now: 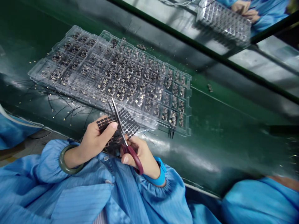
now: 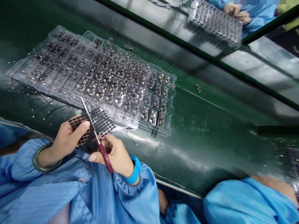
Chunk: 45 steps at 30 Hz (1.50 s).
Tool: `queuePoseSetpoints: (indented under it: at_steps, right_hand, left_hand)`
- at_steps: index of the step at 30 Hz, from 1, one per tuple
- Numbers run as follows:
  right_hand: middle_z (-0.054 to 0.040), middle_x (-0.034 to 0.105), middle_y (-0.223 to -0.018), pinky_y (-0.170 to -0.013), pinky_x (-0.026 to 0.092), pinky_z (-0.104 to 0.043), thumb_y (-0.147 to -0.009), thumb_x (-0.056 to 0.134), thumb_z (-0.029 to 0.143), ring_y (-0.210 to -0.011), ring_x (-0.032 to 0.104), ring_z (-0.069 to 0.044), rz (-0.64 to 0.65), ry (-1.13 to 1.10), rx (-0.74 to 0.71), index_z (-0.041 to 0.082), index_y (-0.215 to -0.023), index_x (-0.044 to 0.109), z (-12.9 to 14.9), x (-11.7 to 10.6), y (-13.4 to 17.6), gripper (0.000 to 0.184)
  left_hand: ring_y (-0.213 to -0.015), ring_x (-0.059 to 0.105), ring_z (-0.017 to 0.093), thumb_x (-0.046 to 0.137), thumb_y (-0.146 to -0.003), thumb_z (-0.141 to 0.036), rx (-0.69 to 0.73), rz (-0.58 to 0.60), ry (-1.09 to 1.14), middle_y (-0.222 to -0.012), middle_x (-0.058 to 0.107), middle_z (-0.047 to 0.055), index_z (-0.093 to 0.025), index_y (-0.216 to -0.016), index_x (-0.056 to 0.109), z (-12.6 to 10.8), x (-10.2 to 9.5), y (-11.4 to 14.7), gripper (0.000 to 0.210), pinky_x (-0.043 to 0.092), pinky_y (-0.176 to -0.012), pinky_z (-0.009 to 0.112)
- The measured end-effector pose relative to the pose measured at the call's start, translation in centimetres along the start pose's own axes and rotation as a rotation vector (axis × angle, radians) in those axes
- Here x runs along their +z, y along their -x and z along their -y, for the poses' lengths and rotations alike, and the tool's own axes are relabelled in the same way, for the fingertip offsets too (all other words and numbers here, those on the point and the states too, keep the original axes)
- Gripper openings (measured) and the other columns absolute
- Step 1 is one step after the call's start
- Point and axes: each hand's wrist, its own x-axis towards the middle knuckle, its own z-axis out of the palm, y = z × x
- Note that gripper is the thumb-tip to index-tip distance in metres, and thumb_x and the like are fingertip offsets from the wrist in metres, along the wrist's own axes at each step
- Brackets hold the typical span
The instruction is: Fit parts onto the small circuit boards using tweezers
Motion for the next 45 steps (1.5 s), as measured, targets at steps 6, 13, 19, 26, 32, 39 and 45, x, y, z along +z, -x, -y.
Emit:
queuePoseSetpoints:
  at_steps: [6,13,19,26,32,39,45]
  right_hand:
    - [0.0052,0.050,-0.060,-0.050,0.034,-0.022,-0.057,0.081,0.060,-0.052,0.038,-0.007,0.006,0.021,0.010,0.016,-0.090,0.056,0.17,0.04,0.00,0.060]
    - [0.0070,0.042,-0.057,-0.047,0.027,-0.021,-0.054,0.078,0.066,-0.051,0.033,-0.007,0.001,0.104,0.044,0.018,-0.082,0.053,-0.01,-0.10,0.02,0.061]
    - [0.0077,0.038,-0.056,-0.047,0.024,-0.022,-0.054,0.079,0.066,-0.053,0.029,-0.007,-0.007,0.107,0.027,0.018,-0.078,0.052,-0.17,-0.21,0.04,0.060]
    - [0.0058,0.047,-0.059,-0.048,0.029,-0.022,-0.055,0.078,0.065,-0.052,0.036,-0.007,0.002,0.070,0.037,0.017,-0.085,0.054,0.08,-0.07,0.05,0.062]
    - [0.0006,0.054,-0.071,-0.049,0.035,-0.023,-0.060,0.076,0.065,-0.057,0.040,-0.009,0.005,0.114,-0.046,0.015,-0.103,0.060,0.52,-0.07,-0.09,0.068]
    - [0.0020,0.054,-0.068,-0.063,0.046,-0.026,-0.062,0.079,0.057,-0.061,0.048,-0.012,0.019,0.031,-0.053,0.015,-0.105,0.060,0.43,0.01,-0.13,0.063]
    - [0.0015,0.055,-0.068,-0.071,0.049,-0.030,-0.062,0.079,0.056,-0.068,0.054,-0.015,0.019,0.016,-0.064,0.016,-0.103,0.060,0.33,0.08,-0.24,0.061]
  left_hand:
    - [-0.051,0.038,0.009,0.049,-0.093,-0.044,-0.053,0.003,0.115,-0.057,0.042,-0.004,-0.018,-0.065,0.044,0.25,-0.02,0.23,0.039,0.033,-0.045,0.020]
    - [-0.048,0.030,0.008,0.050,-0.092,-0.045,-0.081,-0.022,0.144,-0.056,0.036,-0.005,-0.018,-0.062,0.041,0.32,-0.15,0.15,0.041,0.028,-0.042,0.020]
    - [-0.051,0.030,0.008,0.049,-0.093,-0.043,-0.062,-0.014,0.132,-0.057,0.034,-0.005,-0.018,-0.062,0.038,0.25,-0.30,0.15,0.042,0.027,-0.044,0.020]
    - [-0.051,0.032,0.009,0.048,-0.093,-0.042,-0.031,-0.008,0.046,-0.056,0.035,-0.005,-0.018,-0.061,0.039,-0.18,-0.25,0.00,0.042,0.029,-0.046,0.021]
    - [-0.052,0.033,0.009,0.048,-0.093,-0.040,0.023,0.045,0.001,-0.056,0.037,-0.004,-0.018,-0.059,0.039,-0.52,-0.09,-0.10,0.042,0.032,-0.048,0.021]
    - [-0.052,0.034,0.008,0.047,-0.094,-0.035,0.004,0.047,0.019,-0.057,0.037,-0.004,-0.018,-0.060,0.039,-0.39,0.04,0.04,0.039,0.032,-0.048,0.020]
    - [-0.053,0.034,0.009,0.047,-0.094,-0.035,0.006,0.056,0.013,-0.057,0.037,-0.004,-0.018,-0.060,0.039,-0.45,0.02,-0.06,0.038,0.032,-0.049,0.020]
